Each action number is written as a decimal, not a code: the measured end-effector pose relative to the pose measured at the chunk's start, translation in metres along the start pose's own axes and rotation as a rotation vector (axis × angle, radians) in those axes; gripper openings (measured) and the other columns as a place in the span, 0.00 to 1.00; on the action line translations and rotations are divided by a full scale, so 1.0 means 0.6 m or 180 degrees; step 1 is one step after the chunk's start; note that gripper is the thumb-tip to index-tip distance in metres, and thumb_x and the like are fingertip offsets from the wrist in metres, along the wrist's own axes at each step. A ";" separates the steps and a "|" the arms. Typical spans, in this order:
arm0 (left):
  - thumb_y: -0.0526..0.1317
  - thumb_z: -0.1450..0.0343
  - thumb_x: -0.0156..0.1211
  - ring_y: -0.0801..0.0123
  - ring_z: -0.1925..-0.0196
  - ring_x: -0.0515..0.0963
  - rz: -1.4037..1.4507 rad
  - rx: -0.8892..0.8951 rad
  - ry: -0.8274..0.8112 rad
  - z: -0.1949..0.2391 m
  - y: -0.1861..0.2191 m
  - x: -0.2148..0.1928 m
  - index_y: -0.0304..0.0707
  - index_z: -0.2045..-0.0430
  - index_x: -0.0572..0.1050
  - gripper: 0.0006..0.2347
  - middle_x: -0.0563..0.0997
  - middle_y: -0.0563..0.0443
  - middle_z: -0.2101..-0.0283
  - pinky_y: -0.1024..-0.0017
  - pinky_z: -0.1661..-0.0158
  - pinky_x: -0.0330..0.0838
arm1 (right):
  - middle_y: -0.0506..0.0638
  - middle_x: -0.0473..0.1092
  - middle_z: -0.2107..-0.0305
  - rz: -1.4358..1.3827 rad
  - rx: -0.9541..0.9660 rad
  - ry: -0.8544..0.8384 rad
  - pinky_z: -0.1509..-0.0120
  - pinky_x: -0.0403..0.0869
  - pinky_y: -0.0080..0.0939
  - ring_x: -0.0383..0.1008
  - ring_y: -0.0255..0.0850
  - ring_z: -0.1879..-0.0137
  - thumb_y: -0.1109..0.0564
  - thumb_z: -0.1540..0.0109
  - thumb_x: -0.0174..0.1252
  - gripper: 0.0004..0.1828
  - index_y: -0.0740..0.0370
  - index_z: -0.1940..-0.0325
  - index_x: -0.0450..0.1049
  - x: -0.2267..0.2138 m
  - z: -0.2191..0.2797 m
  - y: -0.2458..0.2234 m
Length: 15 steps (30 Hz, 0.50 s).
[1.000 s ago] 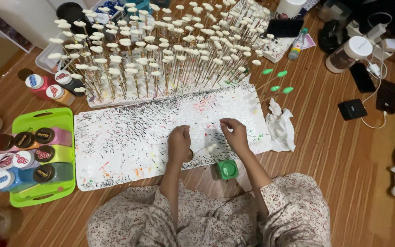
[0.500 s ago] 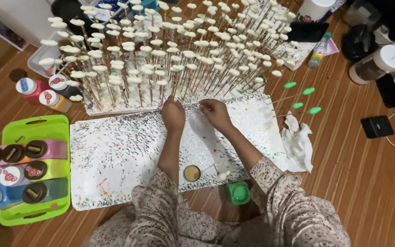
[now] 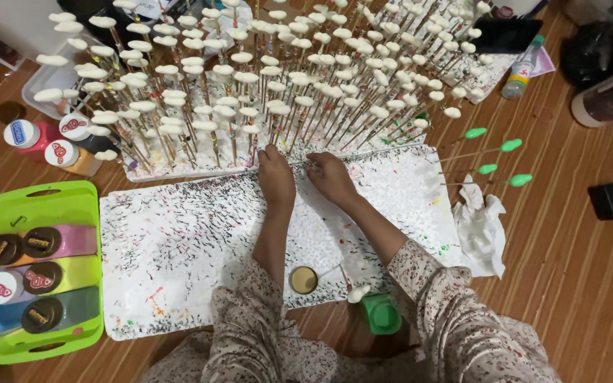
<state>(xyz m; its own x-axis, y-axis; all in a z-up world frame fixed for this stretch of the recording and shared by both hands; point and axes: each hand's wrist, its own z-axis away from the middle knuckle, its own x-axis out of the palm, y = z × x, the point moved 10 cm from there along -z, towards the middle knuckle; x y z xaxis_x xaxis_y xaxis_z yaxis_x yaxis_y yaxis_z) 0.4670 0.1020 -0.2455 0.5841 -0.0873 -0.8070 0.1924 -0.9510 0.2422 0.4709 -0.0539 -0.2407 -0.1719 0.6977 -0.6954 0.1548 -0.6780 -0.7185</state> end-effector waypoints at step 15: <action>0.24 0.30 0.50 0.67 0.65 0.74 0.4078 -0.0305 -0.0280 0.059 -0.020 -0.300 0.38 0.80 0.74 0.10 0.71 0.51 0.65 0.68 0.61 0.70 | 0.61 0.76 0.54 -0.0685 0.0186 0.0303 0.41 0.76 0.55 0.79 0.59 0.46 0.60 0.36 0.60 0.15 0.61 0.45 0.80 -0.160 0.220 -0.063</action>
<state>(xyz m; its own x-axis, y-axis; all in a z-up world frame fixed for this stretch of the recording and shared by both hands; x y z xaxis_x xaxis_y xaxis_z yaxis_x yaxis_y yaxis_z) 0.3319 0.1184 -0.1223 0.3404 -0.9403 -0.0029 -0.4065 -0.1499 0.9013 0.3534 -0.1259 -0.1456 -0.1021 0.8443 -0.5261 0.0674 -0.5218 -0.8504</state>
